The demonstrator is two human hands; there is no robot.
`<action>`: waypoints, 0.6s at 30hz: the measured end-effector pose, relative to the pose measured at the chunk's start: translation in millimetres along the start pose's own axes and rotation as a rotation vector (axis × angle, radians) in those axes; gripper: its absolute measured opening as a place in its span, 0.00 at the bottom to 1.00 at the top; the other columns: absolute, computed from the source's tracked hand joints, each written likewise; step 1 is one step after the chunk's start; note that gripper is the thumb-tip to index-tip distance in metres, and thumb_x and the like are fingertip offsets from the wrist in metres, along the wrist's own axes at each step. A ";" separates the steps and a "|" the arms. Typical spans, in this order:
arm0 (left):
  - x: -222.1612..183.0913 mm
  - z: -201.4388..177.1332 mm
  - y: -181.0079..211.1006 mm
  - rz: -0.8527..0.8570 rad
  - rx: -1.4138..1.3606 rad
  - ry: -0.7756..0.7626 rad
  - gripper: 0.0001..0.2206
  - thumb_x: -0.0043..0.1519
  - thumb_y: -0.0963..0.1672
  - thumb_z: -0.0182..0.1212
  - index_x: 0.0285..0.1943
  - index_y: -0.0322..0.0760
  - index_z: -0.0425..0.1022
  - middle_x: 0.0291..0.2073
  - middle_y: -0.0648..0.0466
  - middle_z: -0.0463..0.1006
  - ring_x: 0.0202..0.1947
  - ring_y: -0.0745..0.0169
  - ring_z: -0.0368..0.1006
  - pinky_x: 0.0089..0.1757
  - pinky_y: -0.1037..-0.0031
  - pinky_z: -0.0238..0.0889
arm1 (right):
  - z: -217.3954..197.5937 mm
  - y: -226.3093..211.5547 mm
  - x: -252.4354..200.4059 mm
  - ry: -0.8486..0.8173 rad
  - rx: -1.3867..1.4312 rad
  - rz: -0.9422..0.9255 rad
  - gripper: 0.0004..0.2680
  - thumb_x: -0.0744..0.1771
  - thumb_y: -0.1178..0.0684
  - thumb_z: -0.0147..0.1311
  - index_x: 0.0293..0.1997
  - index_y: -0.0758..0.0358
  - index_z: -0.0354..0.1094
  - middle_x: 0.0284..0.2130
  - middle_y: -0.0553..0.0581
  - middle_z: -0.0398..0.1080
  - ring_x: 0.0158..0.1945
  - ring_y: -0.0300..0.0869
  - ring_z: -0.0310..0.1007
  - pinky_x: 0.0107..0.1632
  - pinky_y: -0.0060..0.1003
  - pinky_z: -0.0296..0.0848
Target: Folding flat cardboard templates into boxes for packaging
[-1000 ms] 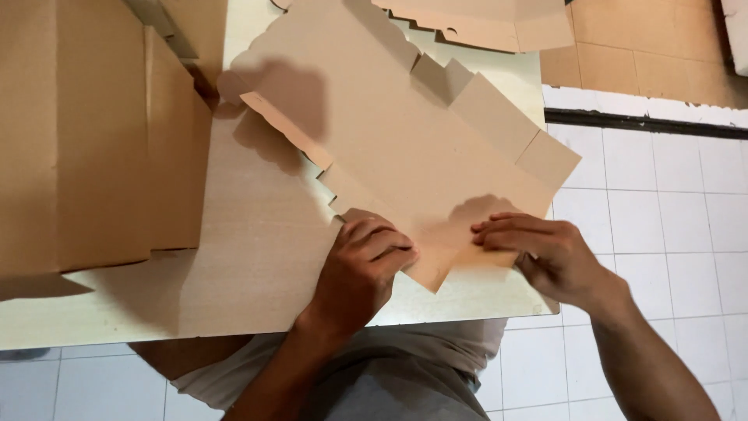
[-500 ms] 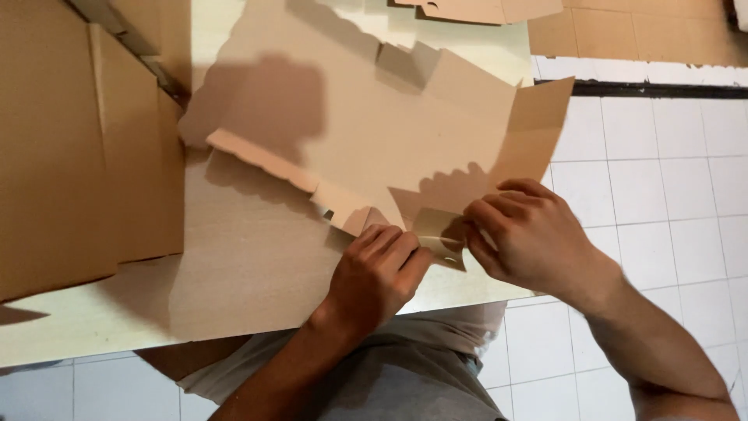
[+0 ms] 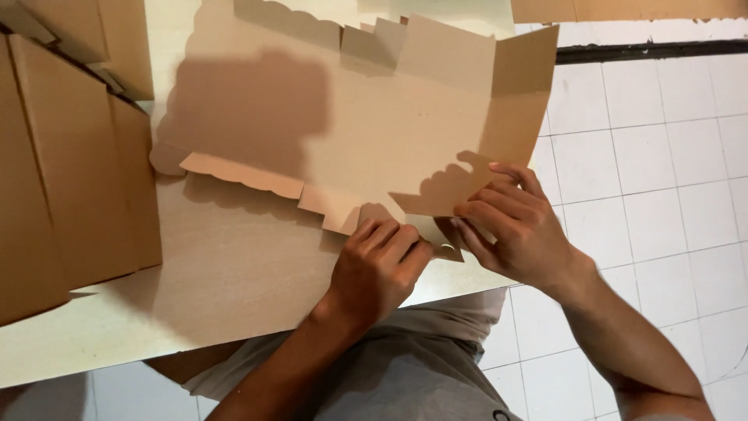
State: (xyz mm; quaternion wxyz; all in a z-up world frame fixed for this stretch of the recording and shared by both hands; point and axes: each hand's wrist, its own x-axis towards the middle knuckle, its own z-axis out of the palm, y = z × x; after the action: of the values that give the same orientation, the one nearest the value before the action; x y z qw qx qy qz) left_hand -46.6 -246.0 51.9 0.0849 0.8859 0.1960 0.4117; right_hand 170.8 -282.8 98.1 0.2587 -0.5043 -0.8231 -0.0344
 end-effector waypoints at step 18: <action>74.8 -12.0 -32.5 -0.131 -0.171 -0.393 0.08 0.63 0.38 0.60 0.50 0.32 0.76 0.31 0.44 0.80 0.34 0.43 0.80 0.39 0.57 0.73 | -20.9 -5.2 -33.8 0.188 0.257 0.006 0.05 0.64 0.50 0.61 0.36 0.59 0.76 0.41 0.61 0.73 0.45 0.56 0.70 0.56 0.61 0.69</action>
State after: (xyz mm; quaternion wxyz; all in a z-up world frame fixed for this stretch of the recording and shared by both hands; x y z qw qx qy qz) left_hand -21.0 -185.4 101.6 0.2229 0.9240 0.1974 0.2398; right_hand 186.6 -319.4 101.7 0.3972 -0.4641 -0.7914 0.0248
